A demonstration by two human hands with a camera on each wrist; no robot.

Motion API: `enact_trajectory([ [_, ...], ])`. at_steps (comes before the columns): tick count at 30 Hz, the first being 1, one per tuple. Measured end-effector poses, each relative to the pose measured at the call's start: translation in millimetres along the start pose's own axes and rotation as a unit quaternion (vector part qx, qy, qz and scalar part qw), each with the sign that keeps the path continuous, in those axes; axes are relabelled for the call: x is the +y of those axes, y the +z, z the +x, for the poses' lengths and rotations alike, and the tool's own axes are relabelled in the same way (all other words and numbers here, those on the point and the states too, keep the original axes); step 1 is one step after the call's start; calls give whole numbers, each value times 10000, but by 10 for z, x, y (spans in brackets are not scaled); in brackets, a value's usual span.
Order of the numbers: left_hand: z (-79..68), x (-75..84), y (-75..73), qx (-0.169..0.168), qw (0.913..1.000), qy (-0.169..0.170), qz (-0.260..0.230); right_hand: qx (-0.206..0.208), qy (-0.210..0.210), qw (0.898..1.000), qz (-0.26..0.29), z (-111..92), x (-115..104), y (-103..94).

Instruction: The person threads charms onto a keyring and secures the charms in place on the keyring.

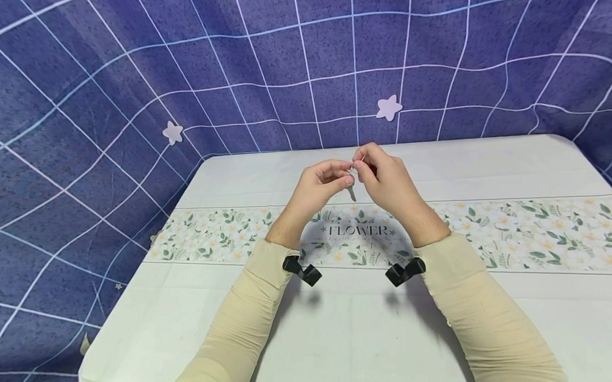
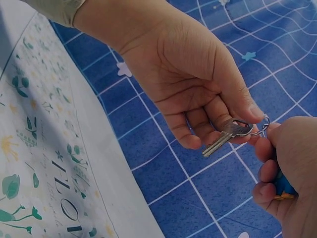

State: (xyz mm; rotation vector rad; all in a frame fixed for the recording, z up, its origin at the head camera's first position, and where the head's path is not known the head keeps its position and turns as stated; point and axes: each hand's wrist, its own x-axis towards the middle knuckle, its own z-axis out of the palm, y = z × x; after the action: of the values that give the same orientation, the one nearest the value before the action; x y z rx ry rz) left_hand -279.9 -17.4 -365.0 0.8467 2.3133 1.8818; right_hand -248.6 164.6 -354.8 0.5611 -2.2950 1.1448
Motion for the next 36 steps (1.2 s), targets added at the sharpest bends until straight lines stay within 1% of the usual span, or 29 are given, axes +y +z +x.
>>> enact_trajectory([
  [5,2,0,1,-48,9999,102,-30,38,50,10000,-12,-2,5,3],
  [9,-1,10,-1,-21,9999,106,-5,22,41,10000,-16,1,8,5],
  [21,-1,0,-5,-2,9999,-93,-59,-14,-22,10000,50,-2,15,22],
  [29,1,-8,-19,-73,9998,37,-181,-1,-33,10000,6,-6,21,14],
  [36,-6,-4,-26,-36,9999,27,-128,37,-81,10000,19,-3,12,15],
])
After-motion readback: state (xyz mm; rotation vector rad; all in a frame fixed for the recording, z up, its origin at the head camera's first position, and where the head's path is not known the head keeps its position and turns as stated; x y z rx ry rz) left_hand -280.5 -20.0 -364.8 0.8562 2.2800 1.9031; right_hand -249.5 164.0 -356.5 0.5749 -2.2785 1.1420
